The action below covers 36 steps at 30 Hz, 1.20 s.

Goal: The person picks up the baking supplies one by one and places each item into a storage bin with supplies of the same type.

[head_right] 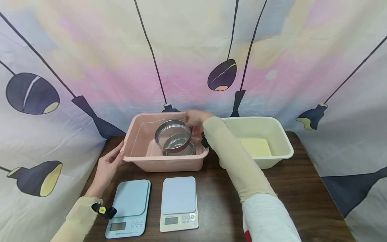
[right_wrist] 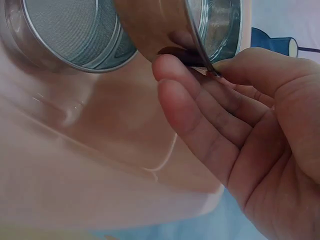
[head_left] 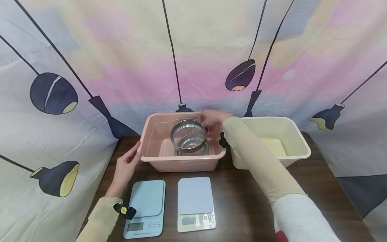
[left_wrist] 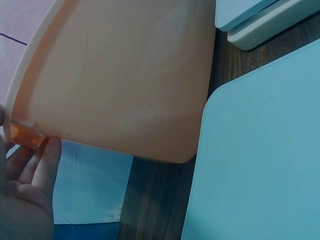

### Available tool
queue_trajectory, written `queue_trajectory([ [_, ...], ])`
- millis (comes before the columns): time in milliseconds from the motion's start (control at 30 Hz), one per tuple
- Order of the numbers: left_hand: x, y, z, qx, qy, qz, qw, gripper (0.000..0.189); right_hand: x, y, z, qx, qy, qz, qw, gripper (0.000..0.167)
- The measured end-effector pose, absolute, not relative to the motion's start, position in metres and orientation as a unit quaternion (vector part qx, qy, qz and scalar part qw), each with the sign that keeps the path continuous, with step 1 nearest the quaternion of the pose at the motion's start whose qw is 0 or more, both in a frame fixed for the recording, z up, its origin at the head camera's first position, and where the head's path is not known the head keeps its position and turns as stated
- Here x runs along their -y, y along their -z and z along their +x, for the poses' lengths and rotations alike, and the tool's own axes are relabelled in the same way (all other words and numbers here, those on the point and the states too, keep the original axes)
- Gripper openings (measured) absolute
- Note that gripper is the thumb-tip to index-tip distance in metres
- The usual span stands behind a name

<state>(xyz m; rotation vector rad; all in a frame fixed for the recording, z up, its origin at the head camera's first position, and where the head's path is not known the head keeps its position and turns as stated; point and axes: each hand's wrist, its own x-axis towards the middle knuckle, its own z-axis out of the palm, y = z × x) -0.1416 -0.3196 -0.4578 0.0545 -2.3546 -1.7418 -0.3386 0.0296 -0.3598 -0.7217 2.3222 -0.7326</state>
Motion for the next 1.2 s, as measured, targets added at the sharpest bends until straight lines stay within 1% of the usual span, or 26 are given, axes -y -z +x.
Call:
queue_trajectory([
  [200, 0.318, 0.457, -0.141, 0.799, 0.592, 0.017, 0.110, 0.047, -0.026, 0.367, -0.336, -0.889, 0.237, -0.255, 0.296, 0.022],
  [433, 0.317, 0.456, -0.141, 0.801, 0.590, 0.014, 0.101, 0.051, -0.026, 0.373, -0.333, -0.883, 0.229, -0.261, 0.315, 0.016],
  [667, 0.317, 0.456, -0.141, 0.800, 0.592, 0.017, 0.101, 0.051, -0.023, 0.378, -0.334, -0.880, 0.225, -0.259, 0.327, 0.019],
  [867, 0.316, 0.457, -0.140, 0.803, 0.588, 0.020, 0.098, 0.050, -0.021, 0.382, -0.335, -0.883, 0.214, -0.232, 0.347, 0.022],
  [1200, 0.319, 0.456, -0.141, 0.802, 0.588, 0.021, 0.104, 0.050, -0.019, 0.373, -0.329, -0.884, 0.207, -0.223, 0.356, 0.022],
])
